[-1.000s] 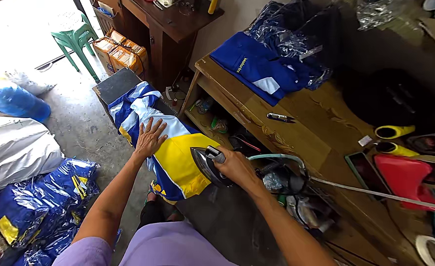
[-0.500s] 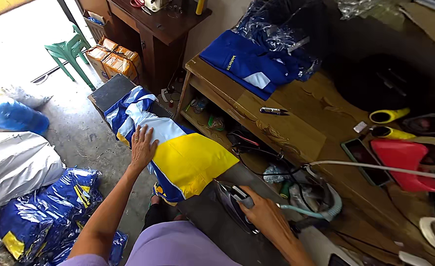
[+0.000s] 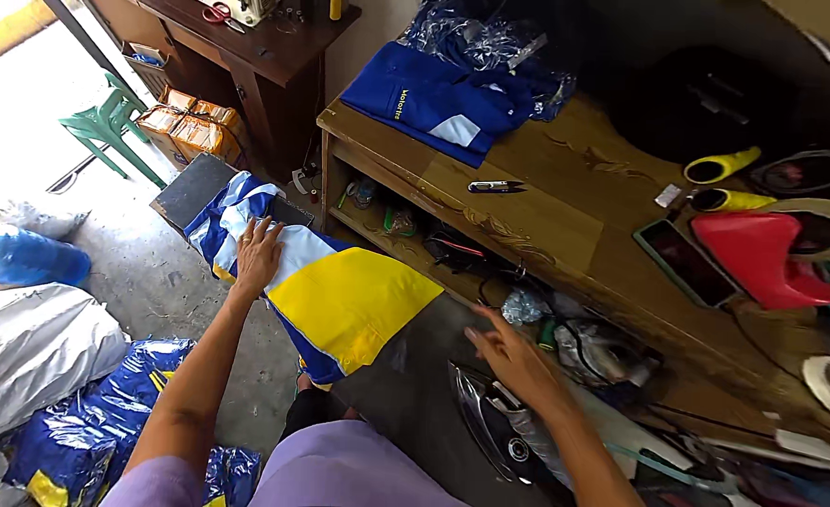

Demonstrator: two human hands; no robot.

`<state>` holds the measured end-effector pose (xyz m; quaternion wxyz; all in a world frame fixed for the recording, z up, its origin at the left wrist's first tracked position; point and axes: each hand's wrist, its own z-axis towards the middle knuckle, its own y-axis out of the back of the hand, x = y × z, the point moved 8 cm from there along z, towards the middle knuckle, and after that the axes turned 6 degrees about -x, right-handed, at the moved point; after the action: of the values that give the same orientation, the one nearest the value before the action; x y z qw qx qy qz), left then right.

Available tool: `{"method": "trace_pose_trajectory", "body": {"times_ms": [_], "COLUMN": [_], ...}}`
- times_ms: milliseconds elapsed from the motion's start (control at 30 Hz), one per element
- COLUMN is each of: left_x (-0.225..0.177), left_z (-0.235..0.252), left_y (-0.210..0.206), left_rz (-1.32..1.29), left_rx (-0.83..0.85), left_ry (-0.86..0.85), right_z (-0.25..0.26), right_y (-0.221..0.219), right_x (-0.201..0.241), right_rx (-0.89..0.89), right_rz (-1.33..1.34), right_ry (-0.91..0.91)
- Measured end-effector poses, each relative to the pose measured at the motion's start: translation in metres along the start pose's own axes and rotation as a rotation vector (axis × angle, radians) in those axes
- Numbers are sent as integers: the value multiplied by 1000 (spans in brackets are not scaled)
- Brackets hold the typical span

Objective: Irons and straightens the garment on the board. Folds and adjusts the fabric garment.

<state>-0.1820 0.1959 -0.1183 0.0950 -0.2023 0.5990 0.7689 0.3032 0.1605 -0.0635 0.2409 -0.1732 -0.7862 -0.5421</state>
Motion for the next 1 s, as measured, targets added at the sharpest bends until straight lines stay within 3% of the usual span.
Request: {"method": "trace_pose_trajectory", "body": {"times_ms": [100,167,300,533,633,767,833,933,1000], "left_x": [-3,-6,-23,-47,-49,-82,-94,-99,-95], "left_z": [26,33,35,108,119,57,-5,-113,-168], "left_y": [-16,-15,-5,15,-3,-16,-20,-18,-14], "left_rz": [43,-18,-57,-21,16,-136,-261,-337,-297], "left_rx": [112,129,29,-23,9,16,143,397,434], "left_ry": [-54,-18,-40,59,112,-70,-109,-83,-40], "right_z": [69,98,116,141,156,123,84,6,-43], "right_y": [-41,-63,-75,6,2,-3,10,28,27], "right_x": [8,10,16,23,20,18,6,-25,-42], "right_rx": [137,119,20,-287,-240,41,150,305,390], "right_rz": [191,227,261,350,207,-54,-82,-50,-51], "right_ry": [-280,-372,-304,-224,-184,-15,68,38,1]}}
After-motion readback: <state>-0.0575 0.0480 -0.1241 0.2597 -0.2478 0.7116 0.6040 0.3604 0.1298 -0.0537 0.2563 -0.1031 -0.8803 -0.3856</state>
